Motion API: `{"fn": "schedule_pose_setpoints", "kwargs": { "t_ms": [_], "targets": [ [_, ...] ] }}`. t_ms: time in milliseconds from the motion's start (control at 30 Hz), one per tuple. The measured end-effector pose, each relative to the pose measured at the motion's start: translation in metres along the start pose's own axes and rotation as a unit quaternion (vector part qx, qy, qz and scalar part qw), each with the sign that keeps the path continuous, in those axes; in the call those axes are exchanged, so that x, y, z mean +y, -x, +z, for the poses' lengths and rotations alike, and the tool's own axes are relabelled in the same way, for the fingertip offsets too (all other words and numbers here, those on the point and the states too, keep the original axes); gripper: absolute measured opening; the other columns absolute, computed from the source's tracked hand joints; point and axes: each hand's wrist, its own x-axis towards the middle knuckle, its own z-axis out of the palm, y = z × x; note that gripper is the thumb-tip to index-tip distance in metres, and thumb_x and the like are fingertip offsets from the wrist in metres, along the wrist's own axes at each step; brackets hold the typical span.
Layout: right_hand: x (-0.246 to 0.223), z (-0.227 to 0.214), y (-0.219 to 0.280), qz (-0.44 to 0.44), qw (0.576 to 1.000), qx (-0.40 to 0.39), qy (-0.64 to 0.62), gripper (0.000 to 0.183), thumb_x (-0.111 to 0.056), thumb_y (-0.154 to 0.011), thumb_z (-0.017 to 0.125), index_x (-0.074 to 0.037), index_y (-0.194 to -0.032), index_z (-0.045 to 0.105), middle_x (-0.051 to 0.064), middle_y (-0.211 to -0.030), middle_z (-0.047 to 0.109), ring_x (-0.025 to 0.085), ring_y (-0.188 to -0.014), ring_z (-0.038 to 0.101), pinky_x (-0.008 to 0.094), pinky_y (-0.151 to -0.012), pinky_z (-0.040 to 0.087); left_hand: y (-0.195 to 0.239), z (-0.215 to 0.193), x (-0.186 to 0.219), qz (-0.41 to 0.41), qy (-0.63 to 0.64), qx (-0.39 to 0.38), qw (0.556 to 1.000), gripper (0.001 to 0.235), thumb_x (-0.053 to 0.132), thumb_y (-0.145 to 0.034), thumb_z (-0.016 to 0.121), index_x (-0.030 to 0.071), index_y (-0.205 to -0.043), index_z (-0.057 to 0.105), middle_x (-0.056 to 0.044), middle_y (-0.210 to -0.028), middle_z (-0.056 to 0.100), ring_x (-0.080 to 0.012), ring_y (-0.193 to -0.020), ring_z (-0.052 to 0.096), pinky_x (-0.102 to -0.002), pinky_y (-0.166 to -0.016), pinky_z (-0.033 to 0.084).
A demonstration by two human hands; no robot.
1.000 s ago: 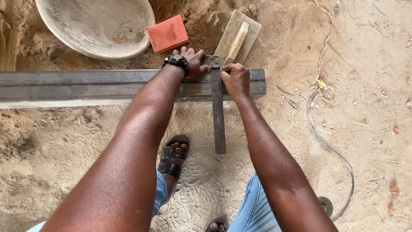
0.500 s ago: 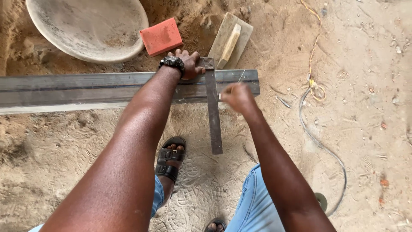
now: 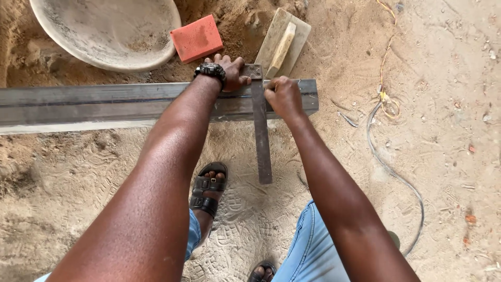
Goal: The person marks a long square steel tube with a try square and pencil while it rests on sandy ground, then cuts through it with an angle grinder, producing sparks. After cutting, the person lifts the cut-off piece and sets it beside the remaining tube.
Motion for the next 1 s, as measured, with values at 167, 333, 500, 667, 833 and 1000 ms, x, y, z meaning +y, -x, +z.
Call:
{"fn": "schedule_pose_setpoints", "kwargs": {
  "t_ms": [167,333,500,667,833,1000],
  "targets": [
    [-0.017,-0.027,0.064,0.043,0.983,-0.155,0.09,0.013,-0.01,-0.099,0.062,-0.006,-0.097,0.075,0.012,-0.085,0.073,0.013,-0.057,0.063,0.026,-0.045,0.054,-0.003,0.002,-0.001,0.001,0.002,-0.007,1.0,0.073,0.069,-0.097,0.047,0.025,-0.154,0.036,-0.016,-0.156,0.041,-0.0351,-0.146,0.033,-0.062,-0.116,0.03],
    [0.008,-0.024,0.144,0.178,0.949,-0.262,0.017,0.009,-0.007,-0.093,0.065,-0.003,-0.089,0.072,0.007,-0.078,0.07,0.01,-0.057,0.053,0.028,-0.05,0.047,-0.002,0.002,-0.002,0.007,-0.005,0.004,1.0,0.073,0.069,-0.096,0.047,0.026,-0.154,0.037,-0.015,-0.156,0.041,-0.0352,-0.146,0.034,-0.062,-0.115,0.029],
    [0.01,-0.014,0.185,0.286,0.914,-0.086,-0.274,0.023,-0.012,-0.094,0.064,-0.006,-0.115,0.071,0.005,-0.091,0.07,0.009,-0.07,0.063,0.025,-0.061,0.056,-0.014,0.017,-0.011,0.018,0.007,0.043,0.999,0.074,0.07,-0.094,0.049,0.024,-0.151,0.039,-0.016,-0.153,0.043,-0.0364,-0.143,0.036,-0.061,-0.113,0.03],
    [0.018,-0.013,0.187,0.244,0.854,-0.026,-0.459,0.035,-0.021,-0.095,0.067,-0.002,-0.124,0.071,0.008,-0.093,0.071,0.012,-0.075,0.065,0.027,-0.067,0.056,0.001,0.002,0.0,0.038,0.032,0.103,0.993,0.072,0.071,-0.094,0.052,0.019,-0.144,0.048,-0.016,-0.139,0.056,-0.0358,-0.133,0.048,-0.058,-0.108,0.036],
    [0.004,-0.077,0.181,0.276,0.916,-0.001,-0.292,0.043,-0.035,-0.089,0.079,-0.004,-0.116,0.068,0.005,-0.094,0.07,0.011,-0.076,0.064,0.028,-0.069,0.055,-0.004,-0.022,0.08,0.077,0.043,0.143,0.986,0.067,0.068,-0.096,0.055,0.014,-0.136,0.054,-0.016,-0.13,0.062,-0.0338,-0.124,0.056,-0.058,-0.102,0.041],
    [0.104,-0.1,0.199,0.273,0.928,0.2,-0.157,0.035,-0.029,-0.081,0.084,-0.003,-0.101,0.071,0.006,-0.095,0.067,0.014,-0.069,0.063,0.031,-0.057,0.055,-0.076,-0.016,0.153,0.364,0.246,0.271,0.856,0.055,0.028,-0.106,0.061,0.003,-0.15,0.039,-0.025,-0.147,0.05,-0.033,-0.129,0.051,-0.055,-0.105,0.043]
  ]
}}
